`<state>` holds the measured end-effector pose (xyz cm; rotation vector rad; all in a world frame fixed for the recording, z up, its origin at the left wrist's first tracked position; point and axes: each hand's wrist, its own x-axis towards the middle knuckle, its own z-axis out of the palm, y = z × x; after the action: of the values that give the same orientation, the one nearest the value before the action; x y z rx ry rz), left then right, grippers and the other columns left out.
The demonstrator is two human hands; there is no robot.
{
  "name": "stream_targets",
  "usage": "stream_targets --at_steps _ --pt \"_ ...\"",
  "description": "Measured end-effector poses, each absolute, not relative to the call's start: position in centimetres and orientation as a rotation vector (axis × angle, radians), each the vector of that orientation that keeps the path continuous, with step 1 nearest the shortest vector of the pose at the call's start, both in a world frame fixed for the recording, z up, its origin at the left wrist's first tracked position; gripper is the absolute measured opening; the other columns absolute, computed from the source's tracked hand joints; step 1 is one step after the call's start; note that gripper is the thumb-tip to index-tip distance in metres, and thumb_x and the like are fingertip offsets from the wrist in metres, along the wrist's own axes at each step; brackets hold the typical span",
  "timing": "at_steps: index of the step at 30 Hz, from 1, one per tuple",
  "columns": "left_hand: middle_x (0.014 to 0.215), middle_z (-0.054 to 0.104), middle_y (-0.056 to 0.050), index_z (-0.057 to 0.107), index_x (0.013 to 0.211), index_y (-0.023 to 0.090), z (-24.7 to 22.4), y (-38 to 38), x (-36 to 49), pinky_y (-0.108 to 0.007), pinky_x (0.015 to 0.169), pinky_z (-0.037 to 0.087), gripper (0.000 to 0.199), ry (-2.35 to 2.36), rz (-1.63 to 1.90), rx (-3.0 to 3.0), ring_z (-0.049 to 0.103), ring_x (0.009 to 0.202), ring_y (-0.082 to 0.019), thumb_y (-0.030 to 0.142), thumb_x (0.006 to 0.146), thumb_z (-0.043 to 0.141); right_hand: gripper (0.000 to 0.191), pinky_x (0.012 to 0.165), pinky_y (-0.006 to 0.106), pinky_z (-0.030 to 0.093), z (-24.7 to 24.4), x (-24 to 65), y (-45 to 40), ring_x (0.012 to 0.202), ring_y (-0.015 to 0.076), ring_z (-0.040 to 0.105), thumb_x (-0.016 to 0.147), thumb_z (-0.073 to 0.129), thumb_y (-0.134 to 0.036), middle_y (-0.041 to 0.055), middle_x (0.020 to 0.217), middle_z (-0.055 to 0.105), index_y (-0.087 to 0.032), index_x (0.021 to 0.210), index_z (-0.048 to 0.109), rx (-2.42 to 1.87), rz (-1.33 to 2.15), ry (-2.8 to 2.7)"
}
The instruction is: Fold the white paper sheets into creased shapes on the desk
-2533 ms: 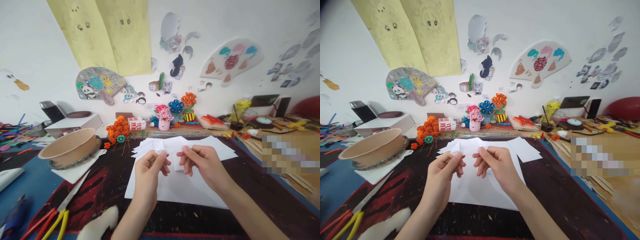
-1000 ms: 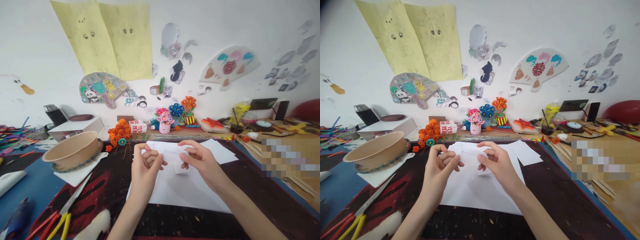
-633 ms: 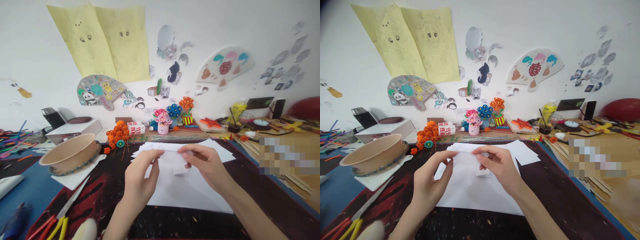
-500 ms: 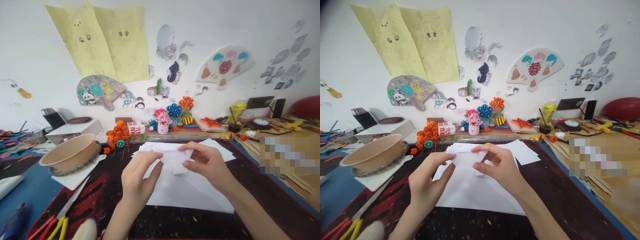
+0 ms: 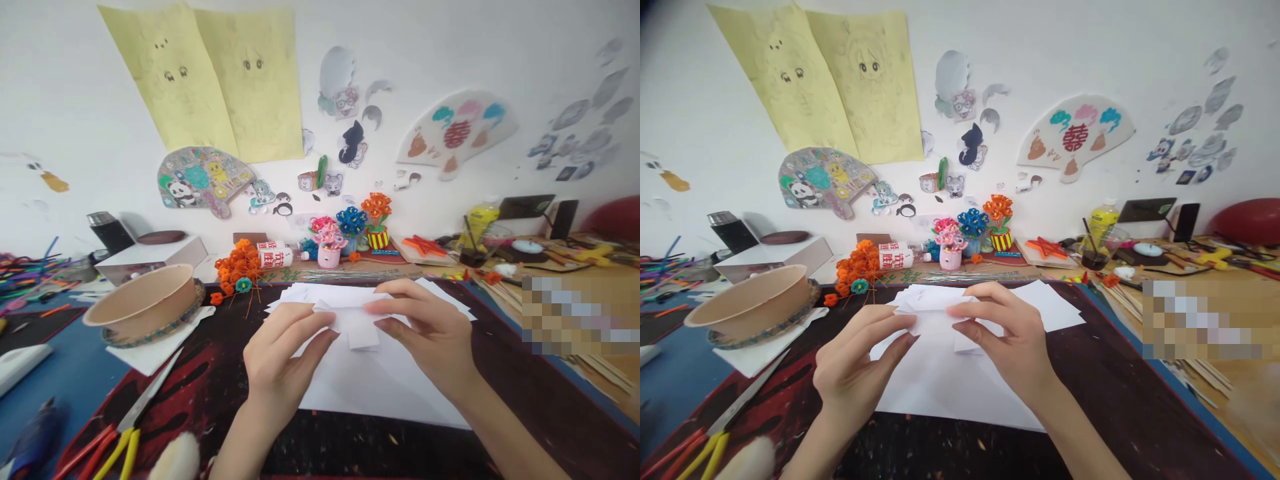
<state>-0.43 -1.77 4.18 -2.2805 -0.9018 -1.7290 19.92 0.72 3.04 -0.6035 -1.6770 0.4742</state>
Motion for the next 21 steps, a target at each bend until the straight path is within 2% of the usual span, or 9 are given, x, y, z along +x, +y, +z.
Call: stream_targets --at_steps 7,14,21 --pt "0.079 0.063 -0.002 0.071 0.095 0.018 4.2 -1.63 -0.42 -0.028 0.065 0.049 0.025 -0.862 -1.839 -2.363 0.06 0.073 -0.015 0.002 0.077 0.071 0.023 0.079 0.03 0.052 3.07 19.46 0.47 0.093 0.0176 0.062 0.083 0.07 -0.015 0.0025 0.108 0.06 -0.034 0.095 0.076 -0.57 0.541 -1.64" --pt "0.081 0.064 -0.002 0.07 0.097 0.021 4.15 -1.91 0.03 -0.027 0.062 0.05 0.028 -0.837 -1.819 -2.192 0.062 0.073 -0.015 0.002 0.077 0.071 0.021 0.07 0.026 0.052 3.29 19.1 -0.08 0.078 0.0124 0.061 0.079 0.073 -0.01 0.0014 0.103 0.059 -0.029 0.089 0.075 -0.605 0.525 -1.504" --pt "0.089 0.068 -0.005 0.069 0.096 0.02 3.69 -1.9 0.06 -0.031 0.069 0.051 0.028 -0.888 -1.945 -2.274 0.063 0.08 -0.018 0.001 0.075 0.072 0.013 0.076 0.026 0.053 3.41 18.94 -0.1 0.091 0.016 0.061 0.078 0.074 -0.012 0.0029 0.099 0.062 -0.025 0.081 0.074 -0.608 0.567 -1.502"
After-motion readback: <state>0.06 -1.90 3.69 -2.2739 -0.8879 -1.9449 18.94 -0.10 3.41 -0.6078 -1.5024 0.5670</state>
